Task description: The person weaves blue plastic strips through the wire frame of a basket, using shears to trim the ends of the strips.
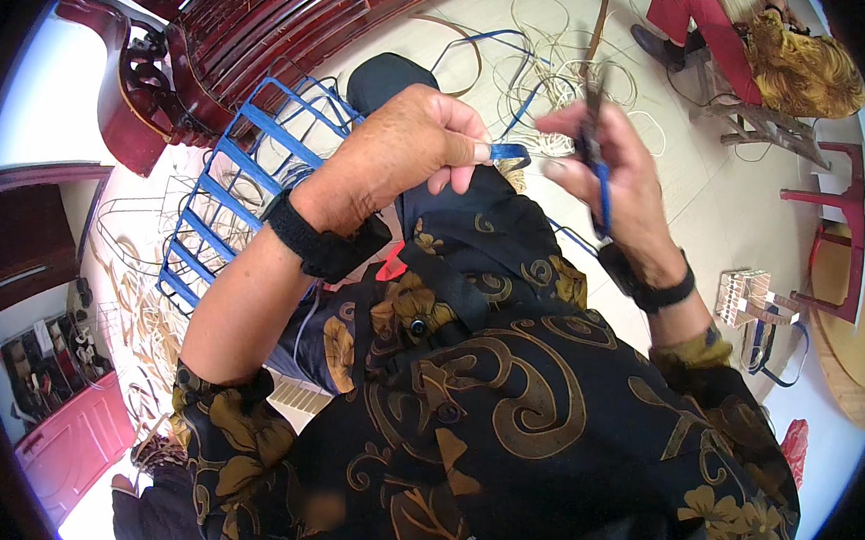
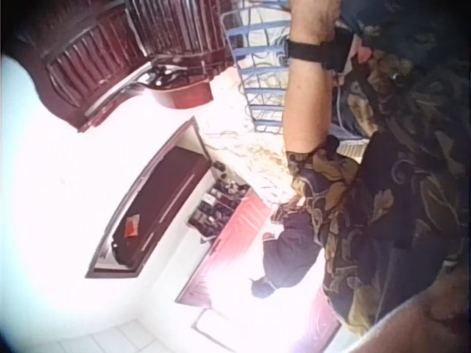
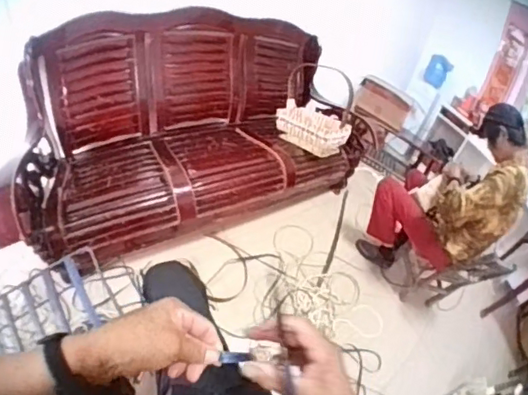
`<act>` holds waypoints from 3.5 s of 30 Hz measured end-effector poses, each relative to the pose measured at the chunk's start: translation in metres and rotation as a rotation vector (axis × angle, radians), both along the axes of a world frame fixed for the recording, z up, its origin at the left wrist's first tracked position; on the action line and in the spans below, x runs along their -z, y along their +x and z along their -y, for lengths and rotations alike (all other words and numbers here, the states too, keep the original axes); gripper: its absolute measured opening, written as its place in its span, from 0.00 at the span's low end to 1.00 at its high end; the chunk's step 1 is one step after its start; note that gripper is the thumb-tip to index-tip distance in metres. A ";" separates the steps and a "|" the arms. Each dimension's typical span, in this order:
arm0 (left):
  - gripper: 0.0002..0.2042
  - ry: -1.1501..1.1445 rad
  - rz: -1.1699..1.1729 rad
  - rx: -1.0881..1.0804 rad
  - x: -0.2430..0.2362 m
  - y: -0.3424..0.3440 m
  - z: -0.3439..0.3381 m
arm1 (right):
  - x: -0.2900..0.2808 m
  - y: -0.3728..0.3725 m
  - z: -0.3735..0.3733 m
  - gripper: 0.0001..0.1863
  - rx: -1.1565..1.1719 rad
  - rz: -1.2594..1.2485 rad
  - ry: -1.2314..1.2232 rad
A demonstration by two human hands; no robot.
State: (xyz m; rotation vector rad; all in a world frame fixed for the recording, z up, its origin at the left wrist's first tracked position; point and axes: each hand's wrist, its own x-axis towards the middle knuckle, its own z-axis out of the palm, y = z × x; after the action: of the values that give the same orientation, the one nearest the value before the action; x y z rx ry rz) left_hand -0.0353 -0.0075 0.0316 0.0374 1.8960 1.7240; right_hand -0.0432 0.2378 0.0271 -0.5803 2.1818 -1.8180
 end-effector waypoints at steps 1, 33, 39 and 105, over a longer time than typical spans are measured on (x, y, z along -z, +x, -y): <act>0.06 -0.011 0.003 0.011 -0.001 0.000 -0.001 | 0.003 -0.004 0.011 0.25 -0.046 -0.017 -0.006; 0.12 -0.235 -0.263 0.099 -0.005 -0.002 0.059 | -0.003 -0.013 0.022 0.23 -0.056 0.432 -0.003; 0.08 -0.146 -0.035 0.208 0.001 -0.013 0.028 | -0.004 -0.011 0.025 0.23 -0.046 0.461 -0.054; 0.08 0.063 -0.076 -0.045 0.008 0.001 0.018 | 0.015 0.046 0.052 0.26 -0.126 0.232 0.293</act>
State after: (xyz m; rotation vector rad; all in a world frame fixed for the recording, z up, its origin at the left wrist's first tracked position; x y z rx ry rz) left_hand -0.0347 -0.0254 0.0233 0.0870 1.9096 1.8362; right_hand 0.0025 0.1859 0.0118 -0.4094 2.1442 -1.3912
